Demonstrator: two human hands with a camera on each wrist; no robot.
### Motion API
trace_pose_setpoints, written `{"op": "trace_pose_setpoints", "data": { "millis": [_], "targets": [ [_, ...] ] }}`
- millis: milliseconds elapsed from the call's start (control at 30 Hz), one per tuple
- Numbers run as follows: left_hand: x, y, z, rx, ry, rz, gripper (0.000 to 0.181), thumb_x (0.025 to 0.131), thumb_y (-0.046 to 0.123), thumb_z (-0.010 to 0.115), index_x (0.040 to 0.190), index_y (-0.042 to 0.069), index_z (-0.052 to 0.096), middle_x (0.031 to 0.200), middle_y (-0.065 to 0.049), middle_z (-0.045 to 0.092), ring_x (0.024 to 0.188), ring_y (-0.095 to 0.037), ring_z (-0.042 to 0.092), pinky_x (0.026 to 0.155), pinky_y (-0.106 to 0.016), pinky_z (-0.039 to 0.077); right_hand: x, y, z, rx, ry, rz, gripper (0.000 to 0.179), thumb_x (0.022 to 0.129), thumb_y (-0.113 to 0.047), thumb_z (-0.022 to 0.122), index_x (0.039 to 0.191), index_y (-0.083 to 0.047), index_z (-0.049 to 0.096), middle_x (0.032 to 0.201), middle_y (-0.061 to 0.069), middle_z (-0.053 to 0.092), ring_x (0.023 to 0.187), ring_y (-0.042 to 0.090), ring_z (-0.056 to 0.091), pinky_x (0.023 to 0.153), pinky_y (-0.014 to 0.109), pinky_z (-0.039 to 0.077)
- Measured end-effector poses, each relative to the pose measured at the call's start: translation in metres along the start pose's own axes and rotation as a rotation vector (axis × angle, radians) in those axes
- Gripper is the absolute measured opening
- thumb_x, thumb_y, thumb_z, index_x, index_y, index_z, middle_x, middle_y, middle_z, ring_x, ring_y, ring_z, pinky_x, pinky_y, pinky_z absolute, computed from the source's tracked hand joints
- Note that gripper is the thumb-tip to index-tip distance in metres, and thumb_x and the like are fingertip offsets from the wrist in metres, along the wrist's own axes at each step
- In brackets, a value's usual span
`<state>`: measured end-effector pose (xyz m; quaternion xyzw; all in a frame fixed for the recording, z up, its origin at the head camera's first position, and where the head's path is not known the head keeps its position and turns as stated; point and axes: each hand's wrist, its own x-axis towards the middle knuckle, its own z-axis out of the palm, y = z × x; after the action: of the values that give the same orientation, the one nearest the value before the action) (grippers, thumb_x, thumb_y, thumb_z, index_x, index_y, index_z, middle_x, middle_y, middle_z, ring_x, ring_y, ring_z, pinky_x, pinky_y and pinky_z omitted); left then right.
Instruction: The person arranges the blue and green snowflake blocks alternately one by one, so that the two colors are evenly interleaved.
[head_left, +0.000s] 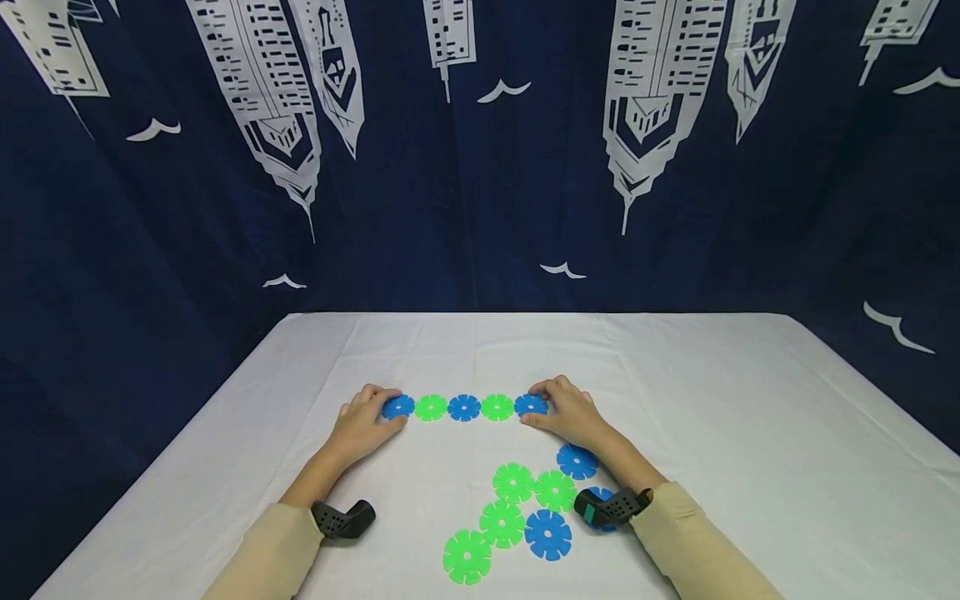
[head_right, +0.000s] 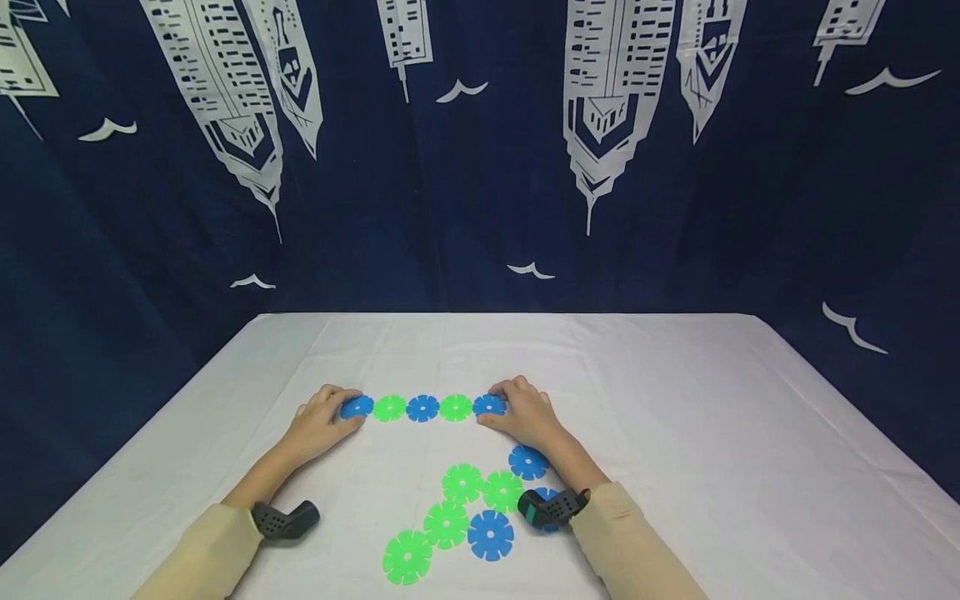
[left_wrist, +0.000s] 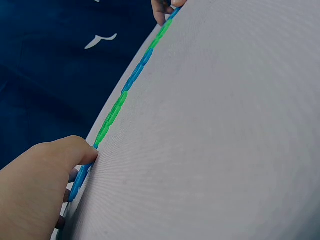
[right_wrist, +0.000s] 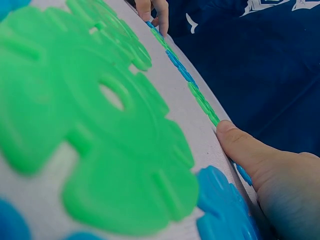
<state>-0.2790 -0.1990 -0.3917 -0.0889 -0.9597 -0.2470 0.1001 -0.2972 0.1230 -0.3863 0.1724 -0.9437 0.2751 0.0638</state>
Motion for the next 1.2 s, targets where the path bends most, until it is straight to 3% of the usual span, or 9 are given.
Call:
{"op": "trace_pose_setpoints", "data": {
  "millis": [333,533,700,1000,1200],
  "targets": [
    [0.0,0.0,-0.001,0.007,0.0,-0.006,0.05,0.083,0.034,0.058,0.127,0.01,0.051,0.122,-0.014,0.047,0.115,-0.03,0.044,0.087,-0.045,0.032,0.002,-0.002,-0.004,0.02,-0.029,0.008,0.051,0.079,-0.041,0.065,0.119,-0.011,0.055,0.1,0.006,0.051,0.089,0.019,0.048,0.084,0.042,0.033],
    [-0.001,-0.002,-0.002,0.012,0.007,-0.016,0.05,0.083,0.034,0.057,0.127,0.01,0.051,0.123,-0.014,0.047,0.115,-0.03,0.044,0.087,-0.045,0.031,0.004,-0.013,-0.009,0.091,-0.045,-0.013,0.048,0.081,-0.038,0.065,0.121,-0.013,0.053,0.097,0.005,0.049,0.08,0.016,0.044,0.072,0.033,0.037],
    [-0.002,-0.002,-0.003,0.021,0.007,-0.009,0.05,0.083,0.033,0.057,0.126,0.009,0.051,0.122,-0.014,0.047,0.114,-0.031,0.045,0.086,-0.045,0.031,0.003,-0.035,-0.021,0.118,-0.05,-0.075,0.046,0.082,-0.035,0.064,0.122,-0.016,0.052,0.098,0.006,0.049,0.074,0.015,0.041,0.064,0.028,0.032],
    [0.0,0.0,-0.001,0.013,0.0,-0.008,0.051,0.083,0.034,0.058,0.127,0.01,0.051,0.123,-0.014,0.047,0.115,-0.03,0.044,0.088,-0.045,0.031,-0.014,-0.065,-0.041,0.109,-0.054,-0.18,0.041,0.081,-0.033,0.066,0.117,-0.018,0.056,0.095,0.005,0.053,0.077,0.018,0.043,0.073,0.032,0.03],
    [0.001,0.0,0.0,0.012,0.002,-0.006,0.051,0.083,0.034,0.058,0.126,0.009,0.052,0.122,-0.014,0.047,0.114,-0.03,0.045,0.087,-0.045,0.031,-0.031,-0.069,-0.04,0.008,-0.057,-0.286,0.034,0.081,-0.032,0.066,0.112,-0.018,0.059,0.087,-0.002,0.054,0.076,0.014,0.048,0.074,0.03,0.032]
  ]
}}
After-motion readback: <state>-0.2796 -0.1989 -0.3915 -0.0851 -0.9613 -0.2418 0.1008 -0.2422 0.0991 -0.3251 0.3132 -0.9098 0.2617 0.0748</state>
